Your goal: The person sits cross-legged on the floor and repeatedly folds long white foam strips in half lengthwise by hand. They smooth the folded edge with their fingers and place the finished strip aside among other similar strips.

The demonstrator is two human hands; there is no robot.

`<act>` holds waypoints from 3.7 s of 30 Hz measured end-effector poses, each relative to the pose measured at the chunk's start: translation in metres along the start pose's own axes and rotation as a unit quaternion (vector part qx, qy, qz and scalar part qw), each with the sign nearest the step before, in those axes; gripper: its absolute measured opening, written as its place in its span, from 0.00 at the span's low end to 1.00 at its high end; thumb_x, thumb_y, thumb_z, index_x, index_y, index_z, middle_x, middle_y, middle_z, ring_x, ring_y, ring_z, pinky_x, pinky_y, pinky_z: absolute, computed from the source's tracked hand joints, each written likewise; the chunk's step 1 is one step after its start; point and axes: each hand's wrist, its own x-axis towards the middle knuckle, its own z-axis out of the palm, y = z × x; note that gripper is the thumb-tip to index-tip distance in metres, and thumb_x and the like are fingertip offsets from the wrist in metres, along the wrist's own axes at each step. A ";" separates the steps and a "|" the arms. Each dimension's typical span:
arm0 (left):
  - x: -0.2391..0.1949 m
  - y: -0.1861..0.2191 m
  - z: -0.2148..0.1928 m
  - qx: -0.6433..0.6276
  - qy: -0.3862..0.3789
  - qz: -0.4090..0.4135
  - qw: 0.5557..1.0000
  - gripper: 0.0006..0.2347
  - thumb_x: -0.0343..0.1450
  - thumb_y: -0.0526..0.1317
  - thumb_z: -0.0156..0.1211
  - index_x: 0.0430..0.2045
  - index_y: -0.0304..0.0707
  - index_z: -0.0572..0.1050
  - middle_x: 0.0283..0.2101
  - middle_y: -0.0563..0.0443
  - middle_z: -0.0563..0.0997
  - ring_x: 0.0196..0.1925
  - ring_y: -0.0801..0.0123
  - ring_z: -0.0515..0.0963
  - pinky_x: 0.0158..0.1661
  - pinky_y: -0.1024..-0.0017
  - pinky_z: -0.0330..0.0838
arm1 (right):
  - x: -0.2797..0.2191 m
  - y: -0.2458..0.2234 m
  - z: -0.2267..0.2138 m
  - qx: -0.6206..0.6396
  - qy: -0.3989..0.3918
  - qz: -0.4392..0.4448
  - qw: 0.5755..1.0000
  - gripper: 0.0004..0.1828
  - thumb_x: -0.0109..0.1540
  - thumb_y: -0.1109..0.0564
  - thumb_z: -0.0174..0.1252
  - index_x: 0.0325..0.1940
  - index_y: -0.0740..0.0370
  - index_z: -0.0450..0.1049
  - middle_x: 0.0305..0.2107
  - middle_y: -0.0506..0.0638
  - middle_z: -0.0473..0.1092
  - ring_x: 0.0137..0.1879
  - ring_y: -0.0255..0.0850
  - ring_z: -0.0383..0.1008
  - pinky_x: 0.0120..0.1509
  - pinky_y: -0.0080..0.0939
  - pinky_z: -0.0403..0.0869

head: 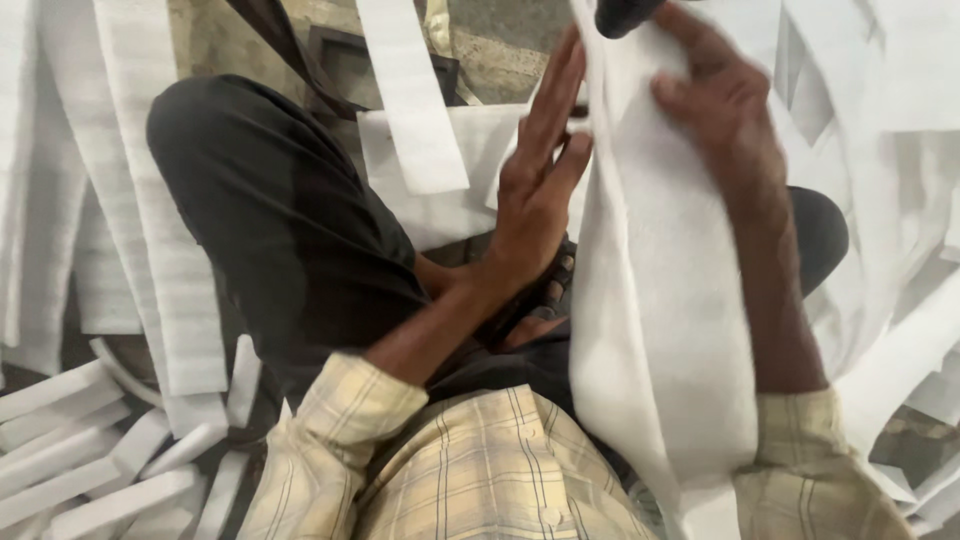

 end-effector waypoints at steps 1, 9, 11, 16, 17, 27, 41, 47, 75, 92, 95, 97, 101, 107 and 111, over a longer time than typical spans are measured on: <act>0.011 -0.003 -0.002 -0.030 0.011 -0.033 0.999 0.21 0.82 0.36 0.49 0.71 0.53 0.55 0.79 0.57 0.50 0.59 0.72 0.67 0.54 0.73 0.66 | 0.010 -0.008 -0.002 -0.015 0.003 0.022 1.000 0.28 0.62 0.52 0.57 0.66 0.60 0.72 0.56 0.52 0.72 0.58 0.39 0.72 0.67 0.40 0.71; 0.020 -0.015 0.004 -0.013 0.065 0.017 0.998 0.18 0.80 0.39 0.64 0.65 0.55 0.69 0.75 0.61 0.62 0.44 0.84 0.80 0.46 0.86 0.84 | 0.011 -0.036 -0.010 -0.019 0.017 0.003 1.000 0.22 0.61 0.62 0.59 0.60 0.70 0.71 0.54 0.53 0.74 0.63 0.38 0.74 0.72 0.39 0.70; 0.005 -0.012 0.017 -0.054 0.063 -0.044 0.996 0.19 0.77 0.37 0.64 0.64 0.48 0.71 0.76 0.53 0.62 0.42 0.84 0.81 0.47 0.83 0.84 | 0.000 -0.035 -0.012 0.013 0.001 0.026 1.000 0.30 0.57 0.63 0.56 0.65 0.68 0.69 0.57 0.52 0.73 0.64 0.37 0.72 0.73 0.37 0.69; -0.026 0.001 0.040 -0.197 0.031 -0.113 0.973 0.18 0.76 0.33 0.63 0.63 0.39 0.72 0.76 0.49 0.60 0.47 0.80 0.78 0.49 0.79 0.84 | -0.044 -0.029 -0.019 0.042 0.007 0.063 0.997 0.34 0.60 0.62 0.57 0.73 0.67 0.68 0.66 0.57 0.70 0.72 0.43 0.70 0.80 0.41 0.67; -0.029 0.003 0.041 -0.207 0.021 -0.131 0.969 0.19 0.76 0.33 0.63 0.63 0.38 0.72 0.76 0.48 0.60 0.47 0.79 0.77 0.47 0.79 0.84 | -0.052 -0.027 -0.020 0.046 0.020 0.078 0.996 0.34 0.60 0.61 0.57 0.72 0.67 0.68 0.65 0.57 0.70 0.72 0.43 0.70 0.80 0.42 0.67; -0.028 0.039 0.025 -0.244 0.006 -0.263 0.933 0.31 0.70 0.41 0.66 0.69 0.37 0.59 0.72 0.37 0.57 0.68 0.54 0.68 0.57 0.60 0.80 | -0.055 -0.028 -0.002 -0.020 0.029 0.047 0.998 0.37 0.62 0.55 0.60 0.74 0.65 0.59 0.67 0.61 0.66 0.74 0.46 0.67 0.79 0.46 0.67; -0.005 0.013 0.006 -0.405 0.070 -0.275 0.869 0.46 0.62 0.36 0.71 0.72 0.34 0.42 0.59 0.21 0.67 0.62 0.39 0.74 0.57 0.54 0.78 | -0.363 0.145 -0.161 -0.345 -0.087 0.588 0.726 0.18 0.66 0.58 0.53 0.60 0.65 0.72 0.51 0.55 0.77 0.53 0.48 0.80 0.58 0.47 0.77; -0.007 0.006 0.042 -0.365 -0.021 -0.206 0.908 0.48 0.63 0.42 0.74 0.73 0.32 0.42 0.70 0.25 0.56 0.72 0.37 0.64 0.65 0.47 0.73 | -0.516 0.154 -0.089 -0.198 -0.197 0.690 0.668 0.34 0.57 0.58 0.69 0.66 0.60 0.67 0.57 0.55 0.75 0.57 0.47 0.79 0.61 0.47 0.78; -0.044 0.053 0.242 -0.383 -0.058 -0.102 0.916 0.51 0.63 0.59 0.74 0.75 0.35 0.48 0.74 0.35 0.56 0.73 0.44 0.62 0.67 0.49 0.66 | -0.586 0.026 -0.034 -0.087 -0.018 0.737 0.670 0.35 0.63 0.54 0.68 0.70 0.67 0.61 0.53 0.57 0.71 0.51 0.47 0.78 0.57 0.45 0.79; -0.115 0.044 0.067 -0.312 -0.113 -0.242 0.912 0.48 0.65 0.51 0.69 0.77 0.40 0.41 0.75 0.31 0.53 0.73 0.42 0.62 0.62 0.50 0.72 | -0.403 -0.033 -0.052 -0.112 0.277 0.277 0.913 0.27 0.71 0.53 0.61 0.68 0.74 0.66 0.47 0.58 0.72 0.47 0.45 0.76 0.55 0.43 0.77; -0.117 0.045 0.037 -0.302 -0.137 -0.265 0.906 0.49 0.63 0.49 0.68 0.76 0.42 0.39 0.73 0.31 0.55 0.69 0.41 0.66 0.58 0.48 0.77 | -0.310 -0.041 -0.051 -0.079 0.243 0.076 0.964 0.26 0.72 0.52 0.60 0.67 0.75 0.66 0.45 0.59 0.72 0.46 0.45 0.76 0.54 0.42 0.77; -0.117 0.045 0.026 -0.284 -0.146 -0.251 0.914 0.49 0.65 0.47 0.68 0.78 0.41 0.38 0.74 0.29 0.57 0.71 0.40 0.69 0.63 0.48 0.73 | -0.236 -0.036 -0.047 -0.047 0.186 0.073 0.979 0.26 0.73 0.52 0.59 0.67 0.76 0.67 0.45 0.59 0.72 0.45 0.45 0.76 0.54 0.42 0.77; -0.129 0.044 0.026 -0.249 -0.194 -0.285 0.905 0.50 0.64 0.46 0.68 0.77 0.38 0.37 0.74 0.30 0.54 0.70 0.42 0.66 0.63 0.51 0.70 | -0.134 -0.025 -0.019 -0.052 0.130 0.112 0.984 0.36 0.68 0.54 0.55 0.77 0.71 0.54 0.56 0.61 0.73 0.56 0.44 0.79 0.60 0.42 0.79; -0.123 0.023 0.031 -0.136 -0.154 -0.191 0.960 0.47 0.71 0.45 0.65 0.77 0.32 0.33 0.77 0.29 0.44 0.79 0.43 0.53 0.72 0.51 0.59 | -0.109 -0.029 0.020 -0.040 0.108 0.091 0.989 0.45 0.64 0.65 0.57 0.82 0.69 0.45 0.56 0.68 0.75 0.56 0.45 0.80 0.59 0.41 0.80; -0.090 0.012 0.038 -0.147 -0.082 -0.147 0.975 0.40 0.76 0.43 0.57 0.78 0.33 0.35 0.79 0.32 0.42 0.80 0.46 0.54 0.74 0.54 0.62 | -0.109 -0.037 0.024 0.024 0.089 0.078 0.993 0.45 0.64 0.66 0.55 0.82 0.67 0.44 0.59 0.67 0.74 0.62 0.45 0.79 0.67 0.40 0.79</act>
